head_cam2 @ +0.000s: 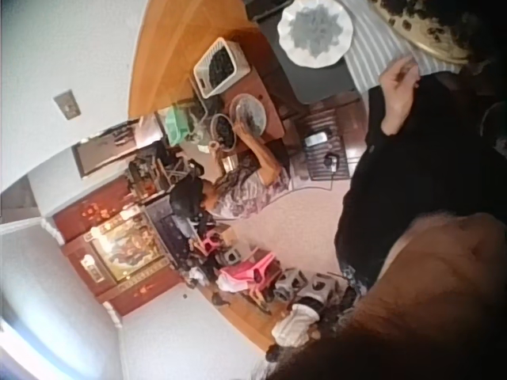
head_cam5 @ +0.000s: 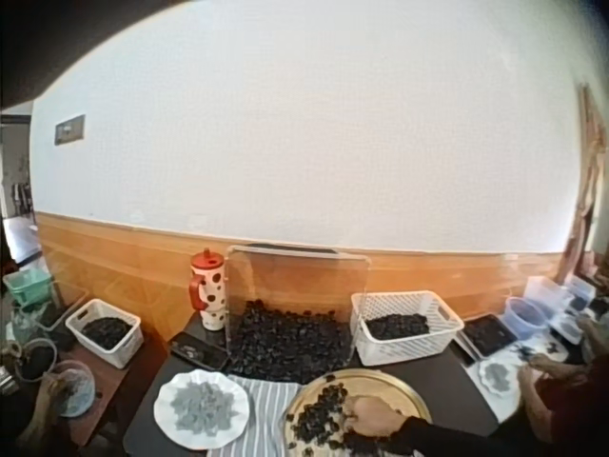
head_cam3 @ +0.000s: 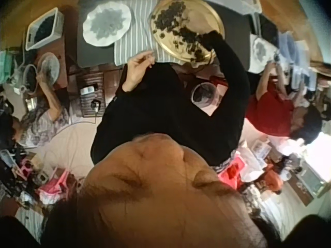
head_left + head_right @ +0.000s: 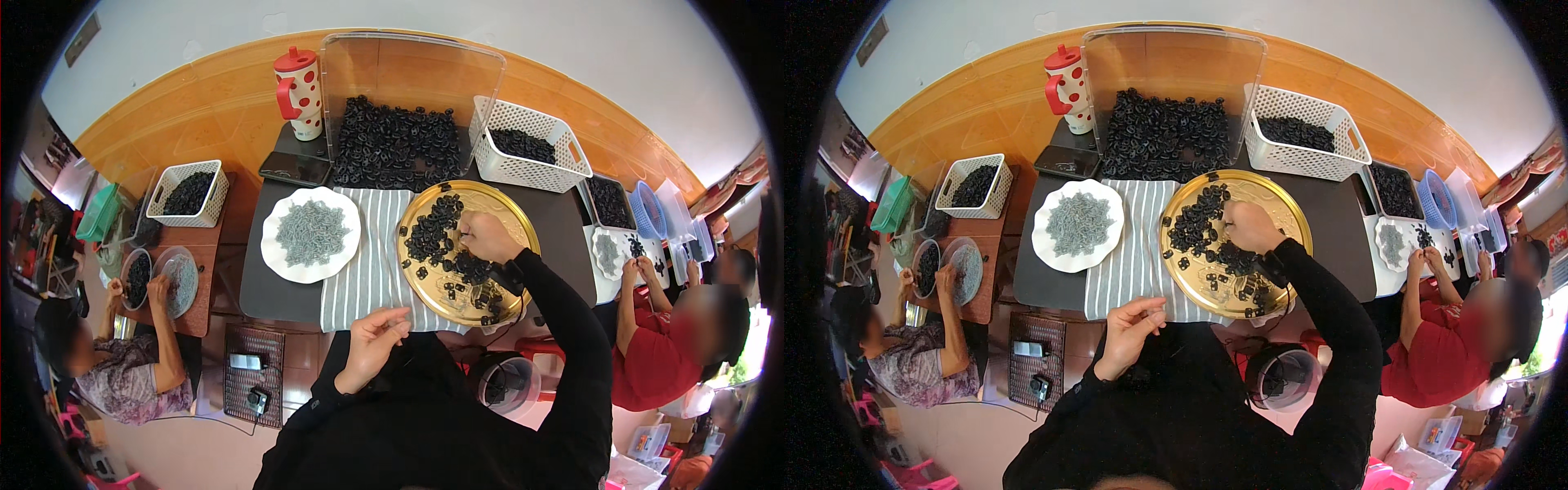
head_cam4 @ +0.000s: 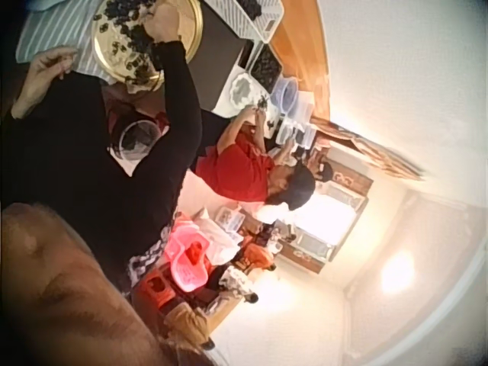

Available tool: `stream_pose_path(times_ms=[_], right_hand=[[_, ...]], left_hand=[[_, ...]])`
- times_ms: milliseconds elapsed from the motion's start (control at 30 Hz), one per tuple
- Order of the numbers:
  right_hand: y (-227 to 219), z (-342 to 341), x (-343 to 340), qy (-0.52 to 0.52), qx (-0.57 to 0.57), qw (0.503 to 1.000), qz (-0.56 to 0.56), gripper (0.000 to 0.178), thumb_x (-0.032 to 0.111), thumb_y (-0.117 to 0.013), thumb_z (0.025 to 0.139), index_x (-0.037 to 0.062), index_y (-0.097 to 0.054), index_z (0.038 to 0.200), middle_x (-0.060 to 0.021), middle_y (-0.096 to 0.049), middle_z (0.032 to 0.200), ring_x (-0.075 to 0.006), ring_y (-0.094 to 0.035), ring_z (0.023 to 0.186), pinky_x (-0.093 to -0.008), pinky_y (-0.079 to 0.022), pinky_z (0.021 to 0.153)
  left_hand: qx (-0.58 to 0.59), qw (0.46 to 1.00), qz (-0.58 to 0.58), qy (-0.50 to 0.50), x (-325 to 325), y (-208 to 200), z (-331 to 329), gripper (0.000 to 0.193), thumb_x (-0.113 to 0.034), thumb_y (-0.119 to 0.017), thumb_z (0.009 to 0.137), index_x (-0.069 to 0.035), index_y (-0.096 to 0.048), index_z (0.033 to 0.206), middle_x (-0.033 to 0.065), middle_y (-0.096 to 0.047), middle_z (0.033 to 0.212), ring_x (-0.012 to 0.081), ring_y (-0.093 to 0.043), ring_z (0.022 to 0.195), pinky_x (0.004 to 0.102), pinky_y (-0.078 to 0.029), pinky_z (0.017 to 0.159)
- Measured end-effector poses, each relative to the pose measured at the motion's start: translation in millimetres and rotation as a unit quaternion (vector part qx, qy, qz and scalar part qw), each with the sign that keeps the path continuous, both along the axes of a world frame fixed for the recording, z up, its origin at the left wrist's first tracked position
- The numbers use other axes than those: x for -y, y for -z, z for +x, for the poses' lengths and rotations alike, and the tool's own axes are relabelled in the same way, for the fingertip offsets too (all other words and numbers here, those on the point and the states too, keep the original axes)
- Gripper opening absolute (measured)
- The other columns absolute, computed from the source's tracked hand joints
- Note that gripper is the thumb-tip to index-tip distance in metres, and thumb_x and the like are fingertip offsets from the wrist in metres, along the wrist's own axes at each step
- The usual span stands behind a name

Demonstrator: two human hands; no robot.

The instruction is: The person assembles plastic cord stoppers by picking up components from a tray and fitting the pieces together by hand.

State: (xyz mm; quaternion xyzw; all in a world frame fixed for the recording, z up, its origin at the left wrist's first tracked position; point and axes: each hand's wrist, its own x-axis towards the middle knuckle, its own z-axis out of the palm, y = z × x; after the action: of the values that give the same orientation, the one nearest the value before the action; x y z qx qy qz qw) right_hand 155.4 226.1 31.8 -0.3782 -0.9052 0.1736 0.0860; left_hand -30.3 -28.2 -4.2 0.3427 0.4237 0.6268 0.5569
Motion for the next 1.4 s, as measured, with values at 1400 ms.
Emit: stream_pose_path(times_ms=[1400], right_hand=[[-6,26,129,-0.059,-0.111,0.981,0.149,0.012,-0.001,-0.056,0.073,-0.0007,-0.056,0.085,-0.0121,-0.052,0.077,-0.0282,-0.055,0.077,-0.0348,-0.045,0.067]], left_hand=[[-0.423,0.900,0.061,-0.082,-37,-15,-5,0.015,0.005,-0.055,0.087,0.004,-0.065,0.099,0.0019,-0.055,0.085,0.0088,-0.050,0.072,0.0226,-0.042,0.065]])
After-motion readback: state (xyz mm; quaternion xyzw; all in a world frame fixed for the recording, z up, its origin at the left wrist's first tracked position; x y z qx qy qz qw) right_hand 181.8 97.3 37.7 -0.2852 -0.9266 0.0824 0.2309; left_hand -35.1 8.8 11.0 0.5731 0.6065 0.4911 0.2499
